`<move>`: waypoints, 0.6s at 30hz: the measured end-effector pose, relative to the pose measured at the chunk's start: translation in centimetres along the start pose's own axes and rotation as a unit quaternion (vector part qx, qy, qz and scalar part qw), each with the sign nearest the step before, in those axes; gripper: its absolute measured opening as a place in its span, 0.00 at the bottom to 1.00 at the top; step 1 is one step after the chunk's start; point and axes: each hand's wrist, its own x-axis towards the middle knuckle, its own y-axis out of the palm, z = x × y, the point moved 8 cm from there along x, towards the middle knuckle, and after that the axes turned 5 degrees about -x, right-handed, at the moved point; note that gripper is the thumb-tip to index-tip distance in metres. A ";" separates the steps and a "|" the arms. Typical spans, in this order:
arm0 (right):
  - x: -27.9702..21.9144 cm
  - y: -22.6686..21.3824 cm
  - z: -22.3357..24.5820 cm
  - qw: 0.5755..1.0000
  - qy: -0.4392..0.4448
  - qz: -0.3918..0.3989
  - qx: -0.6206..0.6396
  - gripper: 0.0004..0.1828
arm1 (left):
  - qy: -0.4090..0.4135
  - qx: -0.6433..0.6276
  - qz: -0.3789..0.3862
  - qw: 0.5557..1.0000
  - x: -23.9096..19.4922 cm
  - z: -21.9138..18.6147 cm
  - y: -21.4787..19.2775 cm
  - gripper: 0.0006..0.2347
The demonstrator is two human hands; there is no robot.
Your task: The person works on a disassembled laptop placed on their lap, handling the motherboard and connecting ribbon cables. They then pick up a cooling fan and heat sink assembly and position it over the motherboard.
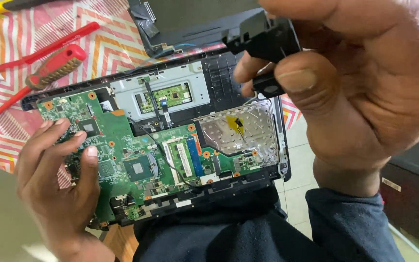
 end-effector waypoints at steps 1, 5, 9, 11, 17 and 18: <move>-0.1 0.2 0.0 1.000 0.019 0.002 0.008 0.21 | 0.004 0.005 -0.002 1.000 0.0 -0.2 -0.1 0.06; -0.3 -0.3 -0.3 0.997 0.073 0.011 0.036 0.19 | 0.005 -0.009 -0.004 1.000 0.2 -0.6 -0.2 0.05; 0.1 0.8 0.5 0.993 0.105 0.017 0.060 0.19 | 0.006 -0.007 0.004 1.000 0.4 -0.7 0.0 0.05; 0.5 1.3 0.3 0.988 0.132 0.025 0.081 0.18 | 0.013 -0.011 -0.001 1.000 0.5 -0.9 -0.2 0.04; 0.3 3.4 -0.6 0.990 0.026 0.108 0.091 0.22 | 0.011 -0.018 -0.021 1.000 0.9 -0.8 -0.7 0.06; -1.5 2.9 -2.9 0.988 0.019 0.112 0.103 0.22 | 0.004 -0.006 -0.024 1.000 0.8 -0.7 -1.0 0.06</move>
